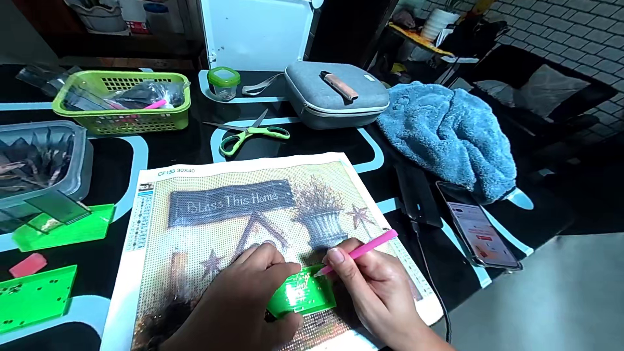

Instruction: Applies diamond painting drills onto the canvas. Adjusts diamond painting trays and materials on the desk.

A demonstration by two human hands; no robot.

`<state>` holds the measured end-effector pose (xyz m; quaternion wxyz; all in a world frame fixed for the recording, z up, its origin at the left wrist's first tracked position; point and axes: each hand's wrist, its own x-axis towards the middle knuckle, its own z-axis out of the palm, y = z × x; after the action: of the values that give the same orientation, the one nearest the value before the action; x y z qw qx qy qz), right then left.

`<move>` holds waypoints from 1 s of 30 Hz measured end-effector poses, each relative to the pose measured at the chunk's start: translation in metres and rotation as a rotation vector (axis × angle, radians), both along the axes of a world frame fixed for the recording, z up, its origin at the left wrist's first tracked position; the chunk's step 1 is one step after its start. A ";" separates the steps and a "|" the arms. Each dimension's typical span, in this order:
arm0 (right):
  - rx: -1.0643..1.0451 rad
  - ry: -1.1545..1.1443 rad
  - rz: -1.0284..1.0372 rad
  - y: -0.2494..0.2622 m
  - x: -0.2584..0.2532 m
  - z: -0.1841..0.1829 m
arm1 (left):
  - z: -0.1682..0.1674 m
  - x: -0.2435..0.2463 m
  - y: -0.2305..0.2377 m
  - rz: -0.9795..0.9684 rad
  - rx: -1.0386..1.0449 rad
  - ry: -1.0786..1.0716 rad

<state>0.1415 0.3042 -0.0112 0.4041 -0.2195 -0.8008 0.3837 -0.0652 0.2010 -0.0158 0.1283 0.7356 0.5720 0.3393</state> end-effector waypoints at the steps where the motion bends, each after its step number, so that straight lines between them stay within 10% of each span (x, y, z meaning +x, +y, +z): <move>1: 0.016 -0.019 -0.008 0.000 -0.001 -0.001 | 0.000 0.000 0.000 0.003 -0.003 0.003; 30: -0.195 0.063 -0.195 0.013 0.035 -0.004 | 0.008 -0.001 0.000 -0.028 -0.088 -0.015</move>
<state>0.1761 0.3171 -0.0152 0.4413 -0.3223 -0.7214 0.4254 -0.0659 0.2007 -0.0079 0.1696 0.7346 0.5750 0.3177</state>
